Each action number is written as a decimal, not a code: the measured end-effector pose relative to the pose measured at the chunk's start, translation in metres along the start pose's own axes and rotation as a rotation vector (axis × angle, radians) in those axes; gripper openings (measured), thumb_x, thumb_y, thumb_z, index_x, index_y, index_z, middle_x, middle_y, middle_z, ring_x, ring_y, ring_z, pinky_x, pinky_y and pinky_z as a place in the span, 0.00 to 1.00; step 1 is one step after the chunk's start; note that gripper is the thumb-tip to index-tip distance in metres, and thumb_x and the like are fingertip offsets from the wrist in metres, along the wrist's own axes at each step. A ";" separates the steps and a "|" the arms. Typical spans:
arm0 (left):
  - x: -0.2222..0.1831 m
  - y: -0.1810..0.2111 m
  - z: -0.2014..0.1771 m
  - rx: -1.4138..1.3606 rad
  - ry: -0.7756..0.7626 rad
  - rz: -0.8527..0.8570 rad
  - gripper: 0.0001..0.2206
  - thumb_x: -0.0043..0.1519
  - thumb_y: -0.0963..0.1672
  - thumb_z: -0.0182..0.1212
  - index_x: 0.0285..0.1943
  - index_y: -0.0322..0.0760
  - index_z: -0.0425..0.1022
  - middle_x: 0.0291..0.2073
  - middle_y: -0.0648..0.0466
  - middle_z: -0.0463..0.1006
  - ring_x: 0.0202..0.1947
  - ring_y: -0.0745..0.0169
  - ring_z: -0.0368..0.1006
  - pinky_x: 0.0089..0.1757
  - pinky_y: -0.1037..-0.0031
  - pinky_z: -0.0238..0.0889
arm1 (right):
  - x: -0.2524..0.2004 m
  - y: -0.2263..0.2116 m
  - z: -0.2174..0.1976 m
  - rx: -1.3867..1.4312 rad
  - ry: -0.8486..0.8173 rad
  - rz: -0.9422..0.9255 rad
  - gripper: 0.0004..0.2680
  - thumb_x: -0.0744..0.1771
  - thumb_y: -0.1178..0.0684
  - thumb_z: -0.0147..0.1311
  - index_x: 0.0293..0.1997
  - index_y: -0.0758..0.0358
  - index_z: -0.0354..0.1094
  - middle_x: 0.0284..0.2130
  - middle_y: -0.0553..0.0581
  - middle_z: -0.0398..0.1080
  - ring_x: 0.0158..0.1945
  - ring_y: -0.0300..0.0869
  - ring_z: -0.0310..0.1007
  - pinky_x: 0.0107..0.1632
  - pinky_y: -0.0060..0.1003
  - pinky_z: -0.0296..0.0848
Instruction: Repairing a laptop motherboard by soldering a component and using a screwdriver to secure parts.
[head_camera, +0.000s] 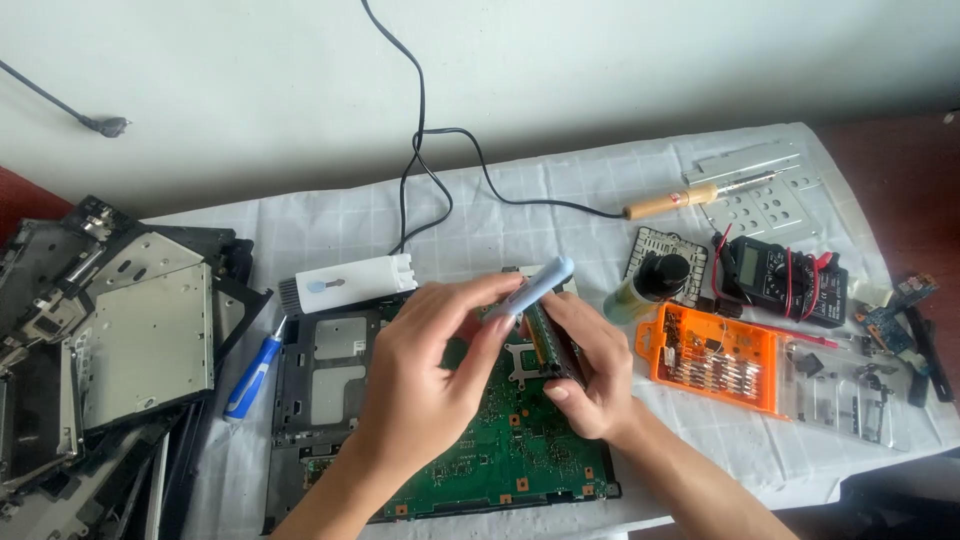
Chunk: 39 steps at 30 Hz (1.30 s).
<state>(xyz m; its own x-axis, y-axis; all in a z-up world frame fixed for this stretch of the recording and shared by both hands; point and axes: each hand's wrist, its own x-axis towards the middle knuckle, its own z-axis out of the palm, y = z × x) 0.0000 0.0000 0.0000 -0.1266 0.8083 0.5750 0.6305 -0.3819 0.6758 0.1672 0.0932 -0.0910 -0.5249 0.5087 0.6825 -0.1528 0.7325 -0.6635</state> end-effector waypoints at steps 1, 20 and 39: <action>-0.001 -0.002 0.002 0.000 -0.001 -0.001 0.11 0.67 0.40 0.58 0.57 0.34 0.75 0.45 0.54 0.83 0.35 0.65 0.77 0.44 0.74 0.72 | 0.001 -0.001 0.000 0.000 0.000 0.001 0.29 0.71 0.30 0.40 0.62 0.77 0.61 0.37 0.65 0.73 0.38 0.48 0.75 0.44 0.40 0.74; -0.013 0.029 -0.018 -0.158 -0.213 -0.050 0.14 0.64 0.37 0.59 0.59 0.29 0.75 0.44 0.46 0.81 0.41 0.57 0.79 0.40 0.72 0.76 | 0.007 -0.010 -0.004 -0.060 -0.030 0.021 0.32 0.70 0.28 0.39 0.67 0.77 0.58 0.38 0.60 0.76 0.36 0.43 0.71 0.43 0.38 0.70; 0.007 -0.111 0.009 0.347 -0.302 -0.376 0.16 0.56 0.33 0.63 0.52 0.35 0.81 0.40 0.43 0.81 0.44 0.43 0.78 0.47 0.57 0.71 | 0.014 -0.008 0.006 -0.177 0.098 0.141 0.33 0.54 0.46 0.78 0.62 0.74 0.68 0.39 0.67 0.76 0.37 0.55 0.76 0.36 0.48 0.77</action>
<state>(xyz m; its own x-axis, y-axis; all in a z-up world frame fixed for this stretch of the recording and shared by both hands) -0.0636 0.0524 -0.0750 -0.1984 0.9710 0.1337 0.8045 0.0833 0.5881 0.1557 0.0915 -0.0779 -0.4455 0.6463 0.6195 0.0698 0.7149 -0.6957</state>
